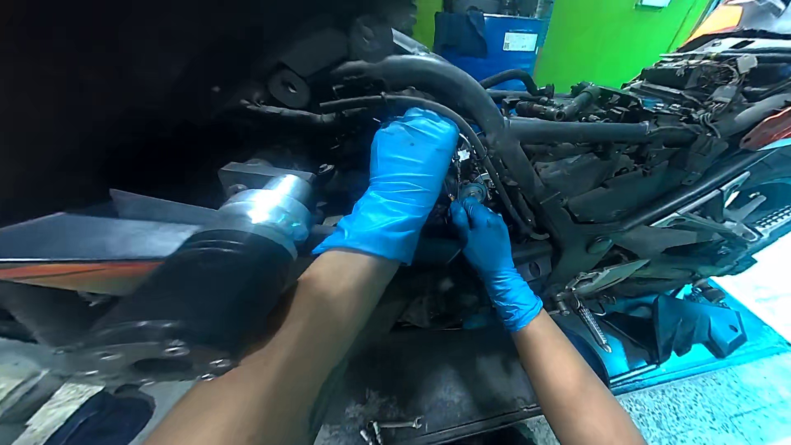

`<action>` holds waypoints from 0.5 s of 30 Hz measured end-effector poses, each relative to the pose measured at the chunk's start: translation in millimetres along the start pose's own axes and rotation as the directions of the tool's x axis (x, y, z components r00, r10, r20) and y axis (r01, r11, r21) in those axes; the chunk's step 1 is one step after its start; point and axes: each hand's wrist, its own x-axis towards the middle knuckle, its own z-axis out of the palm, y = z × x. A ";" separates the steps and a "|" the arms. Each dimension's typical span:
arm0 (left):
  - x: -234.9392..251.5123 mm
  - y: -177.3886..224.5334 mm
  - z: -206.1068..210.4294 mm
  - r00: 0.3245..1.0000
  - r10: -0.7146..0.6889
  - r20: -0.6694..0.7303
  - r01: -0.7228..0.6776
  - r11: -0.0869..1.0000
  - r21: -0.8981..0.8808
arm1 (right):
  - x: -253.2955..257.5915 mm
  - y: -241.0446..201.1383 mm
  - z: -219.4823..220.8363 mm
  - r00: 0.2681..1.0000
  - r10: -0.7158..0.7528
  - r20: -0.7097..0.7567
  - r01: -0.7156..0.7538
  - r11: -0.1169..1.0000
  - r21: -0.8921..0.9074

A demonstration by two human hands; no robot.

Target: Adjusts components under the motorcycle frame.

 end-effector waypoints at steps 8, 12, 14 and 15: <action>9.2 1.0 -1.3 0.997 0.024 0.074 -0.022 0.999 -0.028 | -2.5 7.2 11.2 1.000 0.005 -0.029 -0.002 0.995 0.097; 12.6 -2.1 2.8 0.996 0.034 0.081 -0.029 0.997 -0.065 | -3.1 5.7 4.7 0.994 -0.005 -0.108 0.007 1.000 0.014; 12.0 -3.0 5.9 0.998 0.037 0.057 -0.031 0.994 -0.101 | -3.2 4.2 2.0 0.988 0.025 -0.154 -0.019 0.999 0.038; 12.3 -3.6 5.9 0.997 0.039 0.060 -0.031 0.992 -0.120 | -2.7 3.3 1.1 0.986 0.050 -0.160 -0.040 0.997 0.065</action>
